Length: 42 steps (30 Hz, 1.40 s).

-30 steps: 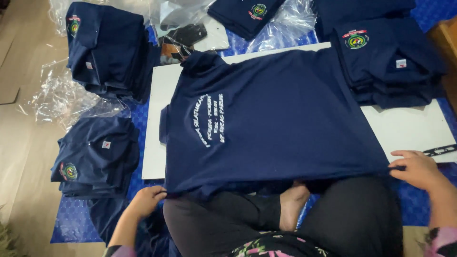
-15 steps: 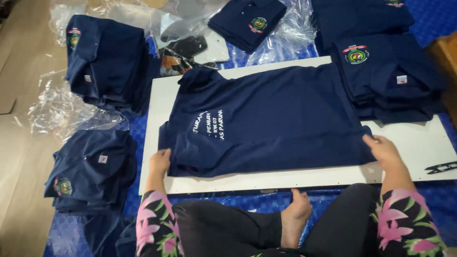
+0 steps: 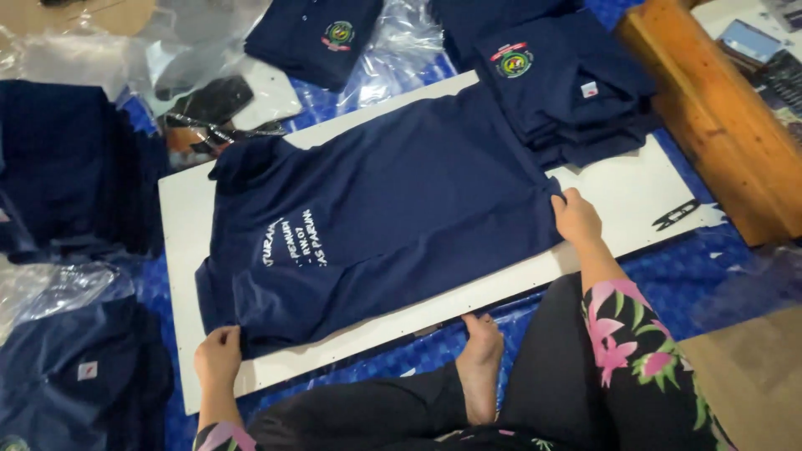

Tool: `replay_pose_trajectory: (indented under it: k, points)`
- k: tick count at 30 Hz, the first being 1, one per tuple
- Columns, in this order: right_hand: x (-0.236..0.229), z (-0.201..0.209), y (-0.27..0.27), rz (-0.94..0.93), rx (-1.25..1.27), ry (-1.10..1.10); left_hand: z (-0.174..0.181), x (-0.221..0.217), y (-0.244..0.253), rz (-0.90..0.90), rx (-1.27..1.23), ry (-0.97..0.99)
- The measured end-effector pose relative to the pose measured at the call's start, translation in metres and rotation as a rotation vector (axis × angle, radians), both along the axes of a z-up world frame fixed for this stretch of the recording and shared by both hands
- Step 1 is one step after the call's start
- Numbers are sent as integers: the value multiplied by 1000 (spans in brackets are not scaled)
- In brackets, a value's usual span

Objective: A person is smoothing and folding a navy blue polo shirt on a white board placed on the floor.

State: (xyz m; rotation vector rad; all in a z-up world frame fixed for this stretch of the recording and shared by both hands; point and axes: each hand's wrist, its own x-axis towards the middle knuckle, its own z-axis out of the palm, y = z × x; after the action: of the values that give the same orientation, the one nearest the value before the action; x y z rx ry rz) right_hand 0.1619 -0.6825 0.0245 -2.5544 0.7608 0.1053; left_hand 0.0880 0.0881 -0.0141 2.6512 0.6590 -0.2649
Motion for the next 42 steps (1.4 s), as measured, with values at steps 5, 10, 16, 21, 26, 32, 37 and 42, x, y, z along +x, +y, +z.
replay_pose_trajectory:
  k: [5,10,16,21,26,32,37,42]
  points:
    - [6,6,3,0,-15,169,-14,5,0,56,-36,78]
    - [15,21,-3,111,81,94,3,2,-4,210,-216,-27]
    - [16,57,10,59,212,367,-36,-3,27,110,-147,-42]
    - [23,40,-4,115,128,250,5,-15,10,155,-89,-345]
    - [11,-18,-26,321,-591,8,22,-43,-24,169,164,167]
    - [-2,-93,-46,227,-921,-117,-18,-60,-15,61,166,113]
    - [-2,25,18,89,-500,94,-10,-70,-19,174,125,-254]
    - [7,-12,63,234,-584,-531,33,-63,-35,397,-96,-164]
